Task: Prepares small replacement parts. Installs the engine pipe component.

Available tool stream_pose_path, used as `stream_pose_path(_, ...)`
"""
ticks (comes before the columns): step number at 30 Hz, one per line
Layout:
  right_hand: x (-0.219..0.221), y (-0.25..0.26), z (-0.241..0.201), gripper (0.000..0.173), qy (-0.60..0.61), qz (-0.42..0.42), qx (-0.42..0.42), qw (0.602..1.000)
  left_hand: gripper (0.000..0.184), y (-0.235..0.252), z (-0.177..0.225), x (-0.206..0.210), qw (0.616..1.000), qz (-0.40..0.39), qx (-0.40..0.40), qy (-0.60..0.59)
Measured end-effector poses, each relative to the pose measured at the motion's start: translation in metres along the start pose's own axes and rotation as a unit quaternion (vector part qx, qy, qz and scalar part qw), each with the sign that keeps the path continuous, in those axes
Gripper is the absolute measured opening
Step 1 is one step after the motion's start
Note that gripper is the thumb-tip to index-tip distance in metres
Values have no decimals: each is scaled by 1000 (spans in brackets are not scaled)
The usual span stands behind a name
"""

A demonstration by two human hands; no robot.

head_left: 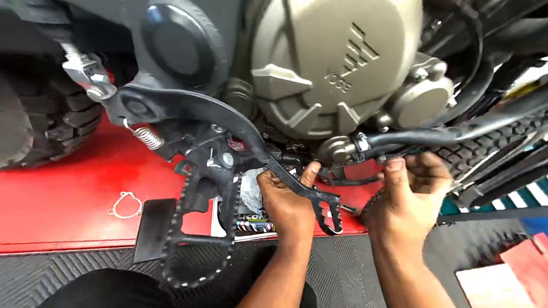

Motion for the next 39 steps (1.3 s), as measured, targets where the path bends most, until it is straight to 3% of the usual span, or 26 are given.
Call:
stream_pose_path(2,-2,3,4,37,39,-44,119,991,71,1,1,2,999,-16,-27,-32)
stream_pose_path(5,-2,14,-3,25,38,-89,211,973,80,8,4,3,995,-40,-52,-74)
stream_pose_path(9,1,25,-10,28,117,-138,290,940,79,15,-1,3,991,-51,-10,-122)
stream_pose_path(15,8,33,9,34,170,-213,237,933,78,18,-5,5,986,-66,-7,-150)
stream_pose_path(22,11,29,19,41,169,-198,195,946,85,17,-10,8,984,-60,1,-170)
stream_pose_path(27,10,26,11,39,144,-200,201,948,80,15,-6,7,983,-80,40,-158)
stream_pose_path(31,9,26,16,43,124,-200,190,953,67,13,1,6,976,-93,21,-195)
stream_pose_path(34,9,21,11,45,101,-200,193,955,85,13,4,13,962,-94,8,-256)
stream_pose_path(36,12,20,5,45,105,-197,208,952,95,17,3,23,961,-52,-19,-271)
stream_pose_path(39,11,23,7,46,117,-205,213,948,86,18,1,30,954,-36,-57,-293)
Point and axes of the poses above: each hand's wrist, its own y-axis towards the middle knuckle, its own x-axis out of the palm, z = x × y, the point moved 2 cm from there along y, towards the middle knuckle, and after that the axes turned 6 degrees about x, right-handed, at the moved point
